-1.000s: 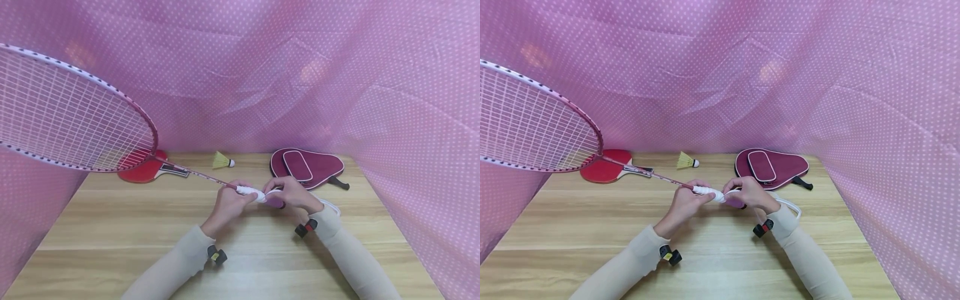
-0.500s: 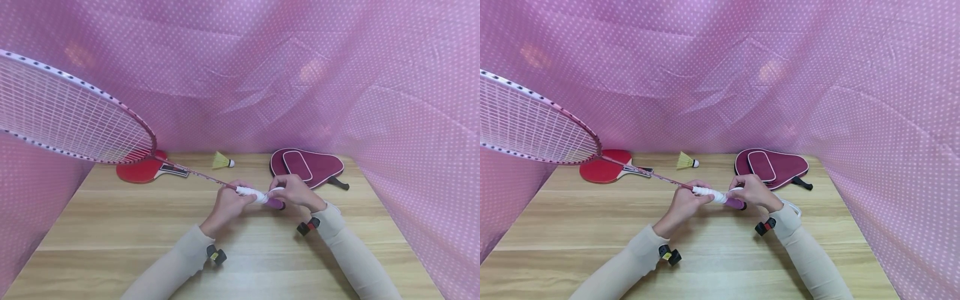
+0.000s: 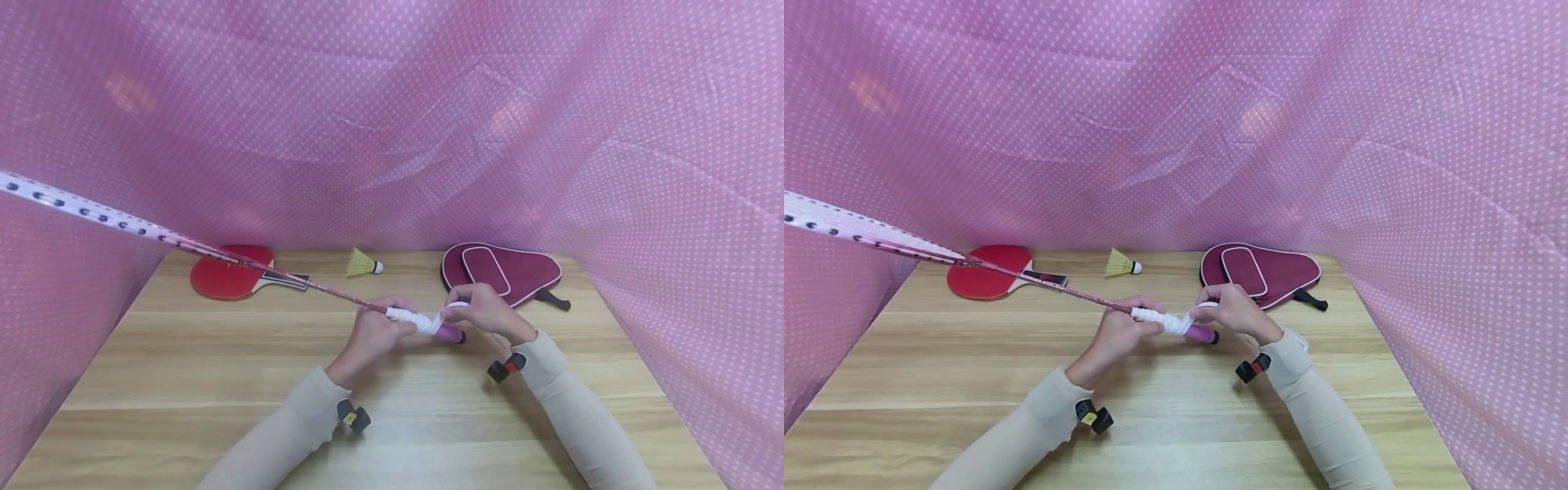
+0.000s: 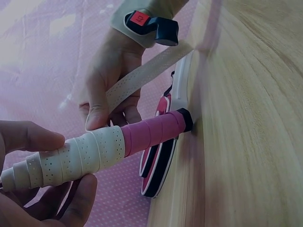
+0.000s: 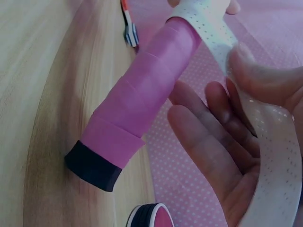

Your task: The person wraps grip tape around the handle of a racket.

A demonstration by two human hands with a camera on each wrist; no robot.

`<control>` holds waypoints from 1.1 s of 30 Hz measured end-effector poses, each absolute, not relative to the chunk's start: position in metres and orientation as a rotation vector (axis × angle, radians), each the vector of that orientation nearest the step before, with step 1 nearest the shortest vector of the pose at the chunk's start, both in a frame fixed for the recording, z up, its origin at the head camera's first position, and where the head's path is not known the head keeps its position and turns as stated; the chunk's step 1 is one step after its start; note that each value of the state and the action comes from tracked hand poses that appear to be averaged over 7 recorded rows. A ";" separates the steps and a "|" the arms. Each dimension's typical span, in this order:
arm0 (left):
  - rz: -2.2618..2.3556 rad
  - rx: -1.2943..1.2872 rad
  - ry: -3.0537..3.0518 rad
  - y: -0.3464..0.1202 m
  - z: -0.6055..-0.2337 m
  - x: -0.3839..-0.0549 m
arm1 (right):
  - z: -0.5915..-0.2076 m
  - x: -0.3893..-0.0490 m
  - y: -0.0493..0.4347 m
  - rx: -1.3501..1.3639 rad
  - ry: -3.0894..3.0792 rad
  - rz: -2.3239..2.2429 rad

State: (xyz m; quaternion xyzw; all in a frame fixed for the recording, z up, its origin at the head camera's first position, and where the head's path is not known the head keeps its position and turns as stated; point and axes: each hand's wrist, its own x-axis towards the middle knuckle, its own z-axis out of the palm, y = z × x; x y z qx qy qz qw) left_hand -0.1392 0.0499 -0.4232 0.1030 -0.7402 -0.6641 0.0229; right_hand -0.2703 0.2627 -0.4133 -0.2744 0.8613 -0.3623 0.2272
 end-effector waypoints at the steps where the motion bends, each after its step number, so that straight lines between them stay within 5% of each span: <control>1: -2.056 0.314 -2.292 0.050 -0.423 -0.140 | -0.414 -0.271 0.264 -0.757 2.353 -1.006; 33: -2.185 0.232 -2.242 0.051 -0.428 -0.141 | -0.463 -0.259 0.245 -0.546 1.881 -1.383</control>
